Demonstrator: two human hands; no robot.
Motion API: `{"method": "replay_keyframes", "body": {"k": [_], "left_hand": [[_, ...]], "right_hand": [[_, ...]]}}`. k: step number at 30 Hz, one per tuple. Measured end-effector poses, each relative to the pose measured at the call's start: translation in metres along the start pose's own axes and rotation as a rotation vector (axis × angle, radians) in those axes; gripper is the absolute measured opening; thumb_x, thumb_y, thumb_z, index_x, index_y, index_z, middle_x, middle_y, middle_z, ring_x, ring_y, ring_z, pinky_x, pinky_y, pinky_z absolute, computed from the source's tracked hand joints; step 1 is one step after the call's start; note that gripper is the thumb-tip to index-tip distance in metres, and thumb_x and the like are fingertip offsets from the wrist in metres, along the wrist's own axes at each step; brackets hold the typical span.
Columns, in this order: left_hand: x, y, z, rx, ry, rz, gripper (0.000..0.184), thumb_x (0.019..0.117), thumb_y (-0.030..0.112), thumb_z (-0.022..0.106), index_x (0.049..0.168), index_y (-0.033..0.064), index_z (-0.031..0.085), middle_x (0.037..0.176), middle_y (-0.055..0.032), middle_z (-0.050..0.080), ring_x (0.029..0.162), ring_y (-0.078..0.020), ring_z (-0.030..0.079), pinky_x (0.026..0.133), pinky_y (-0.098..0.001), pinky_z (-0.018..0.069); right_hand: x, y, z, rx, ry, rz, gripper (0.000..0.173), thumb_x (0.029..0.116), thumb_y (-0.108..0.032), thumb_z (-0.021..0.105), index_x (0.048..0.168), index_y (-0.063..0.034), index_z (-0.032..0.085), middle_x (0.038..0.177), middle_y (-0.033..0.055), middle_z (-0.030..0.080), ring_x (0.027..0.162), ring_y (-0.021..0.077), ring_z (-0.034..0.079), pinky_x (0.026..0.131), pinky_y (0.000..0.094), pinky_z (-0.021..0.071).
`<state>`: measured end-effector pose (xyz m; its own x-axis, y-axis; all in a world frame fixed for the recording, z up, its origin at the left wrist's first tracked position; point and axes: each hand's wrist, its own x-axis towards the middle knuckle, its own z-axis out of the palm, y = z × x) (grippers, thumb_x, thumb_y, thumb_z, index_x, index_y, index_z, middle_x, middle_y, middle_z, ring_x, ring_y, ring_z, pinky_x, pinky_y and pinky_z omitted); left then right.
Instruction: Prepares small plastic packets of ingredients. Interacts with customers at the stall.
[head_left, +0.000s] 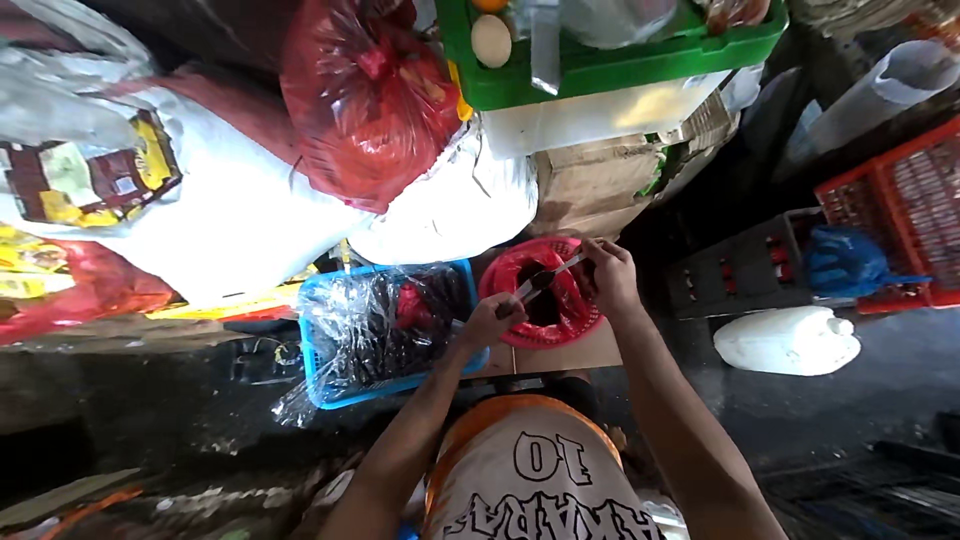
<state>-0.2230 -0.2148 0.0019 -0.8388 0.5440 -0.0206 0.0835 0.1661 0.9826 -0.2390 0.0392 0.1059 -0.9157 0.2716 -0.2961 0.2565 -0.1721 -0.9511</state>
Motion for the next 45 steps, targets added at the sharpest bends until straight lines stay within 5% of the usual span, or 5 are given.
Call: {"method": "replay_keyframes", "body": {"k": [10,13,20,34,45], "left_hand": [[-0.001,0.008,0.012,-0.191,-0.035,0.013,0.018,0.0929,0.012,0.073,0.108,0.0032,0.068,0.092,-0.0078,0.069,0.076,-0.0153,0.064,0.068,-0.0319,0.0566],[-0.002,0.005,0.007,-0.166,0.018,0.029,0.02,0.094,0.016,0.072,0.11,0.0051,0.068,0.094,-0.0067,0.069,0.078,-0.0152,0.065,0.07,-0.0331,0.0575],[-0.01,0.004,-0.004,-0.081,0.132,-0.015,0.02,0.0978,0.024,0.07,0.11,0.0089,0.068,0.088,-0.0047,0.067,0.071,-0.0142,0.062,0.065,-0.0319,0.0556],[-0.02,-0.005,-0.012,-0.002,0.166,-0.041,0.02,0.0967,0.023,0.071,0.109,0.0077,0.068,0.092,-0.0053,0.07,0.078,-0.0138,0.067,0.072,-0.0342,0.0584],[-0.015,-0.004,-0.017,0.008,0.122,-0.022,0.019,0.0957,0.021,0.072,0.109,0.0081,0.069,0.094,-0.0047,0.071,0.081,-0.013,0.068,0.076,-0.0345,0.0596]], "right_hand": [[-0.066,-0.033,0.02,-0.667,-0.107,-0.759,0.023,0.1052,-0.021,0.054,0.105,-0.0047,0.069,0.077,0.004,0.066,0.059,0.0124,0.06,0.053,0.0337,0.0542],[-0.032,-0.004,0.002,-0.401,0.076,-0.659,0.024,0.1071,-0.021,0.053,0.1,-0.0025,0.067,0.077,0.003,0.065,0.062,0.0097,0.06,0.058,0.0295,0.0534],[0.003,0.123,-0.017,-0.874,0.059,-0.02,0.04,0.1068,-0.042,0.047,0.117,-0.0107,0.07,0.1,0.0146,0.074,0.095,0.0349,0.071,0.084,0.0638,0.0555],[-0.002,0.118,0.0,-0.15,0.113,0.493,0.033,0.1056,-0.038,0.055,0.11,-0.0069,0.067,0.077,0.0044,0.068,0.053,0.0107,0.054,0.047,0.0268,0.0443],[0.007,0.055,-0.015,0.121,0.108,0.332,0.025,0.1045,-0.027,0.057,0.106,-0.0046,0.068,0.071,0.003,0.065,0.047,0.0076,0.05,0.041,0.0225,0.041]]}}
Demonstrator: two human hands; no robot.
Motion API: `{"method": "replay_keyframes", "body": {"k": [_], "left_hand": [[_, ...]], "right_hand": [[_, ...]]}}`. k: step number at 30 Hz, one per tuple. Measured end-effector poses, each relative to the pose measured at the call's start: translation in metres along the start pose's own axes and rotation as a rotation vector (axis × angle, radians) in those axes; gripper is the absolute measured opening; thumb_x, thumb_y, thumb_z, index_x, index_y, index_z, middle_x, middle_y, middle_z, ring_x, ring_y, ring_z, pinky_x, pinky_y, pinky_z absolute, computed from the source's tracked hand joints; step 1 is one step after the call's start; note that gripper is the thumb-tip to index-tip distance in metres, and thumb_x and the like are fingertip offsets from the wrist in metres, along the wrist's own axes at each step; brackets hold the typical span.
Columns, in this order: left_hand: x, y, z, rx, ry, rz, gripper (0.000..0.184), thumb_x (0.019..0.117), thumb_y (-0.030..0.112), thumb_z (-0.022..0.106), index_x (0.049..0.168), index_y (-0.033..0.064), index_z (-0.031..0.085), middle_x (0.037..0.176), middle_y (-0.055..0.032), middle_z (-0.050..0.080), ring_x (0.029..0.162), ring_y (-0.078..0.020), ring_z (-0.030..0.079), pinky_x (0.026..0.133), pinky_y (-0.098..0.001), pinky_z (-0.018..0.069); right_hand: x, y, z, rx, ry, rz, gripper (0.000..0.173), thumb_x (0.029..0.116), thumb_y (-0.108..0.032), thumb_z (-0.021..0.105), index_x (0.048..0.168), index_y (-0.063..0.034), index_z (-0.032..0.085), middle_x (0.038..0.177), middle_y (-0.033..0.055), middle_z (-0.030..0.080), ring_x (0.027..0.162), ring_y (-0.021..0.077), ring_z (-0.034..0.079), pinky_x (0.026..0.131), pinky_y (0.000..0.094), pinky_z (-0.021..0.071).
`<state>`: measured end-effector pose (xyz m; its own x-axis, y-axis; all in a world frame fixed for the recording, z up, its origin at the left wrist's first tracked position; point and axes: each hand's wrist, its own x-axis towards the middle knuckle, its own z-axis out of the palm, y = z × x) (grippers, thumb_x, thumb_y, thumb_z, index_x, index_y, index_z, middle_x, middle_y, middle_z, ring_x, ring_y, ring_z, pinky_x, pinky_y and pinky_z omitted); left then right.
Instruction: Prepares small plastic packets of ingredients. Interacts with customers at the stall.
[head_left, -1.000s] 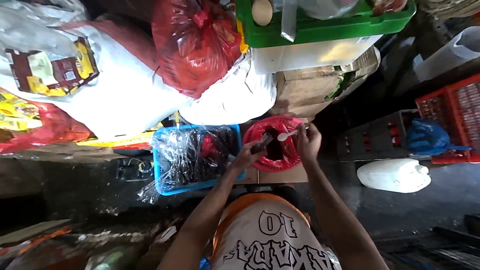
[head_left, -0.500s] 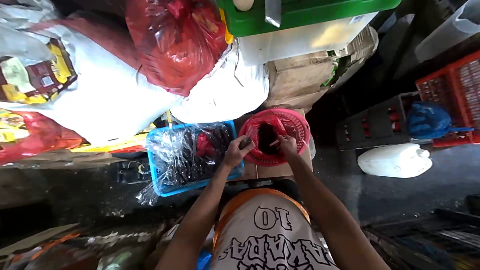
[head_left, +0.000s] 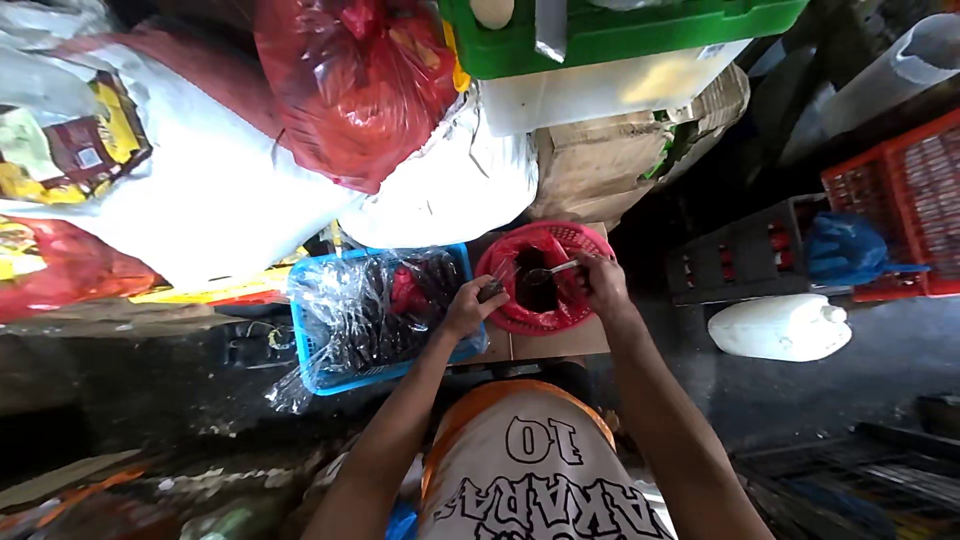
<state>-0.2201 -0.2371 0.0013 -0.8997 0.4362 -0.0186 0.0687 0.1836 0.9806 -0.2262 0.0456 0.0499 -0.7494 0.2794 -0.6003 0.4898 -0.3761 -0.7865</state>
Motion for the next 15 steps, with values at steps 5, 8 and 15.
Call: {"method": "replay_keyframes", "body": {"k": [5,8,15], "left_hand": [[0.009,0.008,0.003,0.055,-0.059,0.004,0.02,0.0956,0.023,0.073,0.109,0.0081,0.069,0.096,-0.0052,0.071,0.083,-0.0138,0.068,0.078,-0.0364,0.0594],[0.015,0.008,0.007,0.05,-0.085,0.035,0.021,0.0944,0.027,0.075,0.105,0.0092,0.069,0.09,-0.003,0.069,0.078,-0.0119,0.066,0.074,-0.034,0.0584],[0.025,0.014,0.018,-0.014,-0.104,0.042,0.023,0.0936,0.024,0.075,0.109,0.0079,0.069,0.095,-0.0022,0.072,0.084,-0.0113,0.068,0.08,-0.0337,0.0591]], "right_hand": [[-0.019,-0.049,0.009,-0.024,-0.043,-0.141,0.027,0.1061,-0.028,0.055,0.105,-0.0036,0.067,0.069,0.0039,0.064,0.044,0.0075,0.048,0.038,0.0214,0.0389],[-0.025,-0.065,0.016,-0.029,-0.071,-0.195,0.026,0.1066,-0.026,0.055,0.105,-0.0023,0.066,0.069,0.005,0.063,0.044,0.0079,0.048,0.037,0.0213,0.0385],[-0.038,-0.068,0.034,-0.374,-0.13,-0.467,0.032,0.1059,-0.031,0.057,0.105,-0.0021,0.072,0.072,0.0065,0.068,0.052,0.0131,0.056,0.048,0.0292,0.0481]]}}
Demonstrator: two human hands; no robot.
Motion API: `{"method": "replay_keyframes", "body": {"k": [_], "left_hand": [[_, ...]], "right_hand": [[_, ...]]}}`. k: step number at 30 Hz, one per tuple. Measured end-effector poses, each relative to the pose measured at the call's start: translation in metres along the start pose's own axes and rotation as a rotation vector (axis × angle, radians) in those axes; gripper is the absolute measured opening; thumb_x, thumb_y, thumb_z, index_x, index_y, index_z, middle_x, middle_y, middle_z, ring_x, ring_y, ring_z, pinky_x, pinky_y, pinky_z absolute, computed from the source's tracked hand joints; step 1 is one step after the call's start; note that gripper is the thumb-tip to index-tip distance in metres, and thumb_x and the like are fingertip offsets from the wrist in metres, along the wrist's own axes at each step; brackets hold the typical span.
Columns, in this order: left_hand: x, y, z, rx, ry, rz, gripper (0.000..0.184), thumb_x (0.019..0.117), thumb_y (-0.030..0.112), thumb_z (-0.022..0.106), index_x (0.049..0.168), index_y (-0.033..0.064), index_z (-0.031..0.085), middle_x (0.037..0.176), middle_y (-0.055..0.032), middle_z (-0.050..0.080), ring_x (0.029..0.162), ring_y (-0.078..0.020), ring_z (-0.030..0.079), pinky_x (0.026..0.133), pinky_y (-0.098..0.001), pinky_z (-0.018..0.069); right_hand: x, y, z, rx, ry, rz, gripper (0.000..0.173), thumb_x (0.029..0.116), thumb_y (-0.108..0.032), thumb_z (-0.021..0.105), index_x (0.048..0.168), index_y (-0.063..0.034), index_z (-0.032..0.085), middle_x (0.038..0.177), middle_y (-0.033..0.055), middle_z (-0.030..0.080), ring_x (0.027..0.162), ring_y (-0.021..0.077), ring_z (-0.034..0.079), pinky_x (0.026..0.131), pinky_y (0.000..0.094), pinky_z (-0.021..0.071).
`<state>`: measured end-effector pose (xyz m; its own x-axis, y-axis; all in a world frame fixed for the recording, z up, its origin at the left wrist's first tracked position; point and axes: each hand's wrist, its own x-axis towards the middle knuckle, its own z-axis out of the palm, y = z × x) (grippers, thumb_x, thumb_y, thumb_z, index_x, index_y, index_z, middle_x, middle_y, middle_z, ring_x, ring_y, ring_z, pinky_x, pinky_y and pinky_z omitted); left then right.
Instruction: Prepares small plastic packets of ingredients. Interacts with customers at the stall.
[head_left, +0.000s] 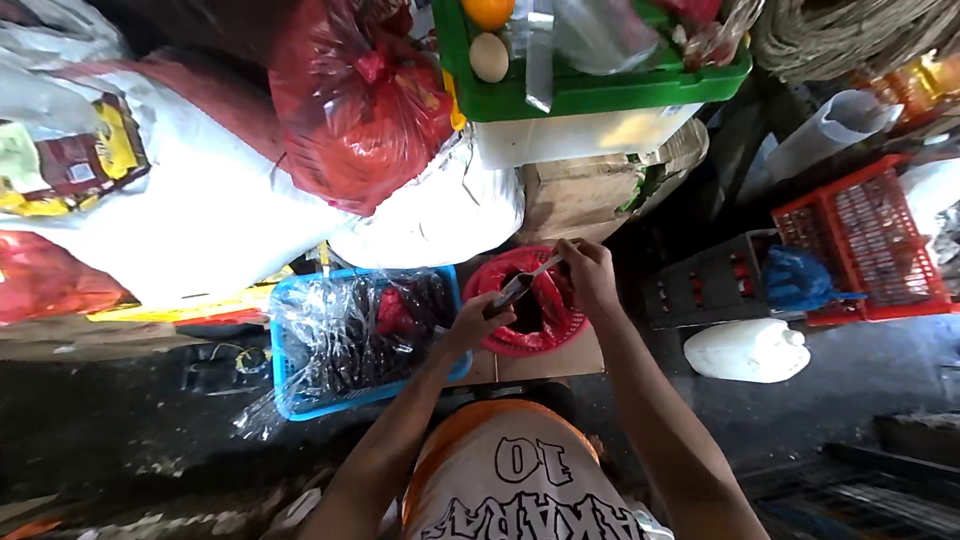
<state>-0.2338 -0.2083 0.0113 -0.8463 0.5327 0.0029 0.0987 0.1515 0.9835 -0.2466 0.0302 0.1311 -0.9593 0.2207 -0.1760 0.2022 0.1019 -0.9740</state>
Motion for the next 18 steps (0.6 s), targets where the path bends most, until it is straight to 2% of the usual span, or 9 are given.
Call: {"method": "replay_keyframes", "body": {"k": [3,5,7,9,12,14,15,16,18], "left_hand": [[0.006,0.006,0.01,-0.059,0.031,0.084,0.023,0.0951,0.025,0.073,0.108,0.0067,0.069,0.097,-0.0026,0.072,0.086,-0.0114,0.068,0.081,-0.0327,0.0586],[0.01,0.01,0.015,-0.09,0.052,0.115,0.026,0.0956,0.027,0.072,0.11,0.0059,0.07,0.099,-0.0026,0.072,0.089,-0.0107,0.069,0.083,-0.032,0.0589],[0.016,0.016,0.018,-0.137,0.064,0.123,0.026,0.096,0.027,0.072,0.111,0.0056,0.069,0.1,-0.0028,0.072,0.09,-0.0109,0.069,0.085,-0.0316,0.0583],[0.018,0.021,0.019,-0.181,0.085,0.142,0.025,0.096,0.024,0.072,0.111,0.0044,0.069,0.1,-0.0036,0.072,0.092,-0.0121,0.068,0.085,-0.0322,0.0582],[0.017,0.038,0.016,-0.175,0.113,0.237,0.028,0.0964,0.021,0.071,0.117,0.0022,0.067,0.105,-0.0058,0.072,0.095,-0.015,0.069,0.087,-0.0358,0.0594],[0.016,0.064,0.015,-0.174,0.129,0.317,0.026,0.096,0.016,0.069,0.117,0.0013,0.067,0.106,-0.0058,0.072,0.093,-0.0147,0.069,0.084,-0.0347,0.0599],[0.015,0.077,0.014,-0.206,0.134,0.344,0.024,0.0953,0.014,0.069,0.117,0.0018,0.067,0.106,-0.0051,0.072,0.092,-0.0137,0.069,0.082,-0.0329,0.0601],[0.016,0.086,0.015,-0.259,0.129,0.358,0.023,0.0948,0.012,0.068,0.116,0.0034,0.068,0.105,-0.0037,0.072,0.087,-0.0119,0.068,0.077,-0.0302,0.059],[0.023,0.093,0.015,-0.382,0.079,0.358,0.021,0.0955,0.013,0.067,0.116,0.0074,0.069,0.095,0.0001,0.07,0.07,-0.0073,0.061,0.061,-0.0242,0.0525]], "right_hand": [[-0.033,-0.023,0.004,-0.329,-0.041,-0.219,0.033,0.1079,-0.039,0.051,0.108,-0.0109,0.068,0.07,0.0066,0.062,0.051,0.0184,0.057,0.046,0.0366,0.0513],[-0.044,-0.039,0.006,-0.474,0.025,-0.442,0.027,0.1065,-0.031,0.053,0.106,-0.0105,0.07,0.068,0.0042,0.062,0.052,0.0169,0.057,0.047,0.0388,0.0514],[-0.05,-0.049,-0.001,-0.47,0.133,-0.616,0.023,0.1046,-0.025,0.055,0.105,-0.0082,0.072,0.071,0.0018,0.065,0.054,0.0129,0.058,0.05,0.0361,0.0531],[-0.052,-0.042,-0.014,-0.349,0.24,-0.662,0.023,0.1055,-0.022,0.054,0.105,-0.0056,0.07,0.073,0.0024,0.064,0.055,0.0116,0.057,0.051,0.033,0.0529],[-0.04,0.01,-0.029,-0.294,0.329,-0.482,0.025,0.106,-0.024,0.053,0.106,-0.0045,0.069,0.082,0.0049,0.069,0.069,0.0141,0.065,0.065,0.0364,0.0589],[-0.039,0.047,-0.03,-0.475,0.252,-0.228,0.029,0.1034,-0.028,0.055,0.108,-0.0043,0.072,0.087,0.007,0.072,0.077,0.0172,0.07,0.074,0.0414,0.0607],[-0.042,0.059,-0.027,-0.585,0.168,-0.08,0.032,0.103,-0.033,0.055,0.114,-0.0082,0.072,0.093,0.0078,0.074,0.084,0.0203,0.072,0.08,0.0462,0.0608],[-0.044,0.072,-0.022,-0.669,0.085,0.05,0.035,0.1031,-0.038,0.053,0.12,-0.0127,0.07,0.098,0.0085,0.075,0.09,0.024,0.073,0.085,0.0518,0.0598],[-0.049,0.094,-0.012,-0.776,-0.009,0.168,0.036,0.1027,-0.042,0.052,0.123,-0.018,0.069,0.105,0.0093,0.075,0.099,0.0286,0.073,0.089,0.0579,0.058]]}}
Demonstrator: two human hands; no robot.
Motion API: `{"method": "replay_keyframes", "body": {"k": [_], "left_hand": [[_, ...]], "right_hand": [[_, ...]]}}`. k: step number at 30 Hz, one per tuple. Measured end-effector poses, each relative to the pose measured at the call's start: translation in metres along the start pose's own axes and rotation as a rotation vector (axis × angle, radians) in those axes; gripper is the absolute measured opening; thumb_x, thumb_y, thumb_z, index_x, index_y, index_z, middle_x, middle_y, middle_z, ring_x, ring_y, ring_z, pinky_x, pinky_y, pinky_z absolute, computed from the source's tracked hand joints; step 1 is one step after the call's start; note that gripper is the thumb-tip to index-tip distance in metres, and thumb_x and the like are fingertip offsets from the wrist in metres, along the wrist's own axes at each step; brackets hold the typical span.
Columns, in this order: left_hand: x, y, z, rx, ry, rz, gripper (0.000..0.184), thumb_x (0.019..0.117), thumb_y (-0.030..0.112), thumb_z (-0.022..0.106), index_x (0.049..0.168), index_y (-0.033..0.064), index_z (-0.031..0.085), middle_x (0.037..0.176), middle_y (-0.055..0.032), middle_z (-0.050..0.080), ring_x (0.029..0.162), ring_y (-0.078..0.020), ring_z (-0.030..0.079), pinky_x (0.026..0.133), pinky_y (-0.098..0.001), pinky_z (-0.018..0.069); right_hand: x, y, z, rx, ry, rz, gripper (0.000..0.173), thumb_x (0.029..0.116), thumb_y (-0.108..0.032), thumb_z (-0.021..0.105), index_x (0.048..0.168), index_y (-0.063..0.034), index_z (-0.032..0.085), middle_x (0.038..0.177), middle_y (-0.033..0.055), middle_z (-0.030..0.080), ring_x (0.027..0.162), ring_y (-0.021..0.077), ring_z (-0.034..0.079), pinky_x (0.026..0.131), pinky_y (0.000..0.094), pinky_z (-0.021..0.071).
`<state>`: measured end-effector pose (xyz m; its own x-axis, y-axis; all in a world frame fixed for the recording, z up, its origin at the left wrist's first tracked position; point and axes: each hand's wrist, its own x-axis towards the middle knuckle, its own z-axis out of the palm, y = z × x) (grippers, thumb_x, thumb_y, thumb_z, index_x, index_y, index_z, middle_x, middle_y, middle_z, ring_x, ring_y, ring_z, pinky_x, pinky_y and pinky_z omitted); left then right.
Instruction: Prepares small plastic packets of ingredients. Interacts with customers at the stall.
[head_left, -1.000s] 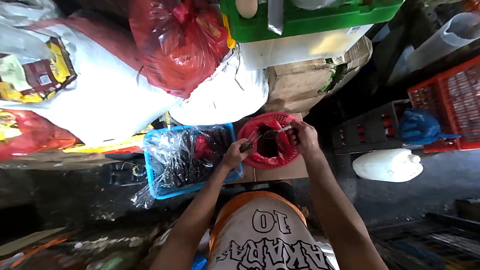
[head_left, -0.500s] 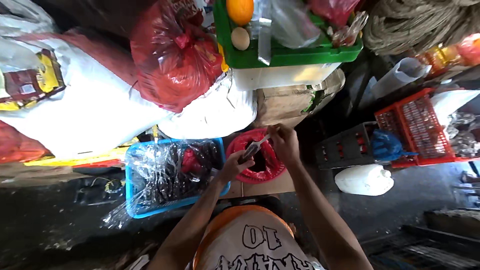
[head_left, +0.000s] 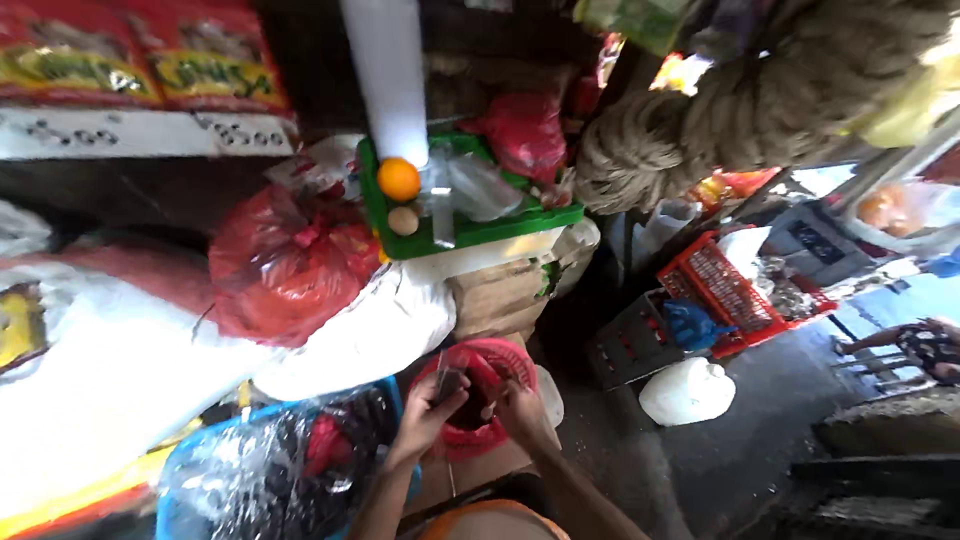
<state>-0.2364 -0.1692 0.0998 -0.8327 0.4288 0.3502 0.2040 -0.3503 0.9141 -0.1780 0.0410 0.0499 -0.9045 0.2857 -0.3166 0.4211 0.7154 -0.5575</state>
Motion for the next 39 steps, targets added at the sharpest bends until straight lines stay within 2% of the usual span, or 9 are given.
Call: {"method": "replay_keyframes", "body": {"k": [5,8,13,23,27,31,33,35,39], "left_hand": [[0.011,-0.012,0.004,0.003,-0.013,-0.06,0.021,0.0953,0.015,0.068,0.115,0.0075,0.068,0.084,-0.0011,0.067,0.059,-0.0084,0.055,0.051,-0.0227,0.0473],[0.01,-0.015,0.009,0.024,-0.035,-0.071,0.02,0.0949,0.016,0.068,0.114,0.0083,0.069,0.083,-0.0014,0.067,0.059,-0.0087,0.056,0.052,-0.0228,0.0483],[0.009,-0.015,0.025,0.281,-0.077,-0.086,0.025,0.0968,0.026,0.065,0.114,0.0076,0.068,0.083,0.0026,0.068,0.062,-0.0057,0.06,0.056,-0.0249,0.0546],[0.013,-0.011,0.064,0.121,-0.117,-0.203,0.015,0.0954,0.018,0.065,0.11,0.0156,0.061,0.072,0.0095,0.063,0.058,-0.0033,0.058,0.054,-0.0215,0.0521],[0.014,-0.011,0.064,0.112,-0.195,-0.168,0.041,0.0931,0.031,0.071,0.125,0.008,0.059,0.1,0.0088,0.069,0.086,-0.0006,0.066,0.078,-0.0225,0.0579],[0.024,0.012,0.079,0.137,-0.253,-0.165,0.074,0.0993,0.036,0.063,0.152,-0.0049,0.031,0.142,-0.0071,0.056,0.125,-0.0062,0.056,0.106,-0.0252,0.0498],[0.028,0.026,0.088,0.181,-0.262,-0.171,0.065,0.102,0.023,0.052,0.151,-0.0104,0.026,0.144,-0.0139,0.05,0.126,-0.0072,0.053,0.105,-0.0239,0.0476],[0.037,0.019,0.086,0.191,-0.269,-0.082,0.066,0.0965,0.017,0.06,0.146,-0.0135,0.03,0.139,-0.0138,0.054,0.123,-0.0086,0.056,0.103,-0.026,0.051],[0.041,0.005,0.085,0.339,-0.31,-0.009,0.072,0.0979,0.02,0.058,0.152,-0.0125,0.024,0.15,-0.0217,0.045,0.134,-0.0124,0.05,0.111,-0.0273,0.0453]], "right_hand": [[-0.002,0.017,0.019,-0.172,-0.077,-0.122,0.032,0.101,-0.037,0.055,0.119,-0.0193,0.075,0.134,0.0076,0.066,0.135,0.0322,0.052,0.11,0.058,0.0446],[-0.008,0.006,-0.008,0.064,0.136,-0.278,0.026,0.096,-0.041,0.064,0.11,-0.0249,0.078,0.124,0.0024,0.069,0.126,0.0237,0.057,0.108,0.0481,0.0482],[-0.031,-0.046,-0.084,0.787,0.139,-0.526,0.027,0.1026,-0.026,0.062,0.116,-0.0056,0.075,0.121,0.0099,0.07,0.114,0.018,0.066,0.101,0.0387,0.0554],[-0.042,-0.059,-0.102,0.526,0.42,-0.679,0.019,0.0975,-0.021,0.07,0.095,-0.0043,0.078,0.104,0.0107,0.071,0.103,0.0212,0.065,0.094,0.0389,0.0538],[-0.061,-0.065,-0.113,0.381,0.493,-0.594,0.021,0.0993,-0.03,0.067,0.098,-0.0122,0.079,0.108,0.0058,0.071,0.106,0.0207,0.065,0.094,0.0437,0.0537],[-0.065,-0.065,-0.119,0.211,0.561,-0.525,0.024,0.1006,-0.036,0.062,0.099,-0.0191,0.078,0.107,0.0021,0.069,0.104,0.0211,0.063,0.087,0.047,0.0525],[-0.066,-0.063,-0.119,0.172,0.539,-0.48,0.023,0.1001,-0.035,0.063,0.1,-0.0184,0.078,0.111,0.0026,0.069,0.107,0.0223,0.063,0.088,0.0482,0.0515],[-0.07,-0.065,-0.126,0.176,0.617,-0.485,0.022,0.0995,-0.033,0.063,0.098,-0.0169,0.078,0.11,0.004,0.069,0.106,0.0237,0.063,0.087,0.0483,0.0521],[-0.079,-0.067,-0.137,0.193,0.634,-0.411,0.022,0.0985,-0.031,0.065,0.101,-0.0143,0.078,0.115,0.0072,0.069,0.11,0.0267,0.063,0.09,0.0506,0.0525]]}}
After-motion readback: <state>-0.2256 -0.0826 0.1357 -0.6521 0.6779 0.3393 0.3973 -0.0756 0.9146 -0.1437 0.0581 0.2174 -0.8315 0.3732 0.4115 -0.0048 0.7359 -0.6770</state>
